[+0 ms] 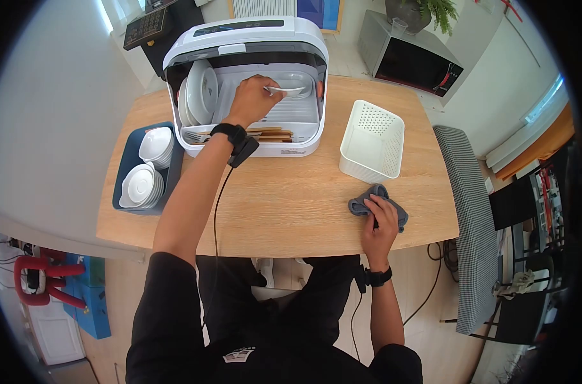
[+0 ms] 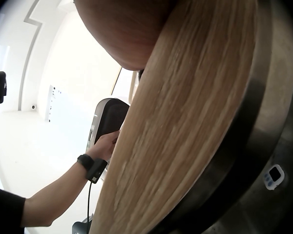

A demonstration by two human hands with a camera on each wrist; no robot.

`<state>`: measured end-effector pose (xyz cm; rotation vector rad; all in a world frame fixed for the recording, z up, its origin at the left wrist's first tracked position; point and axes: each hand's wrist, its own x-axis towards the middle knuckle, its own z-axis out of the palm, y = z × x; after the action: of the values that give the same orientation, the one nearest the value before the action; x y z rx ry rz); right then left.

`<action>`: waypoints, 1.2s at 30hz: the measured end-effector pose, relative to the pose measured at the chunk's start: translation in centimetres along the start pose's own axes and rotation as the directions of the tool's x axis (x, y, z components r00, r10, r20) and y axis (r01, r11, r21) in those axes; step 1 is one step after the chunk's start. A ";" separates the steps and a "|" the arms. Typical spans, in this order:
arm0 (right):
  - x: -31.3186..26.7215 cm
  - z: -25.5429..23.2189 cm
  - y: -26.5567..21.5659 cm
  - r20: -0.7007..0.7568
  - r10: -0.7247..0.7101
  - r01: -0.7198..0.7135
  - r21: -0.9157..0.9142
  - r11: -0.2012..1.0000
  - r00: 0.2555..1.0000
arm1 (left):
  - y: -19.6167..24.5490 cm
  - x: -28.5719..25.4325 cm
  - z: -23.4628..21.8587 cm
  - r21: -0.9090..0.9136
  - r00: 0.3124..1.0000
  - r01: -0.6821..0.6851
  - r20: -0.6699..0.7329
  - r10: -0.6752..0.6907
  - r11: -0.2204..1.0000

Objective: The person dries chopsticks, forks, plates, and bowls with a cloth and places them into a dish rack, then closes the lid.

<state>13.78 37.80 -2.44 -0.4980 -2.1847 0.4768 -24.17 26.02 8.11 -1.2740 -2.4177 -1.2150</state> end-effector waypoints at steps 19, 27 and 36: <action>0.0 0.1 0.1 0.003 0.004 -0.004 -0.021 1.000 1.000 | -3.7 4.2 3.5 0.156 0.984 -0.147 0.123 0.128 0.977; 0.2 0.0 0.0 0.021 0.017 -0.016 -0.022 1.000 1.000 | -4.6 4.1 3.3 0.122 0.967 -0.215 0.167 0.194 0.969; 0.1 0.0 -0.1 0.022 0.021 -0.020 -0.027 0.999 1.000 | -5.2 4.6 3.5 0.160 0.952 -0.198 0.267 0.151 0.967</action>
<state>13.72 37.75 -2.29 -0.5322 -2.2113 0.4669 -30.11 29.73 4.90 -1.6294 -2.4485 -0.8020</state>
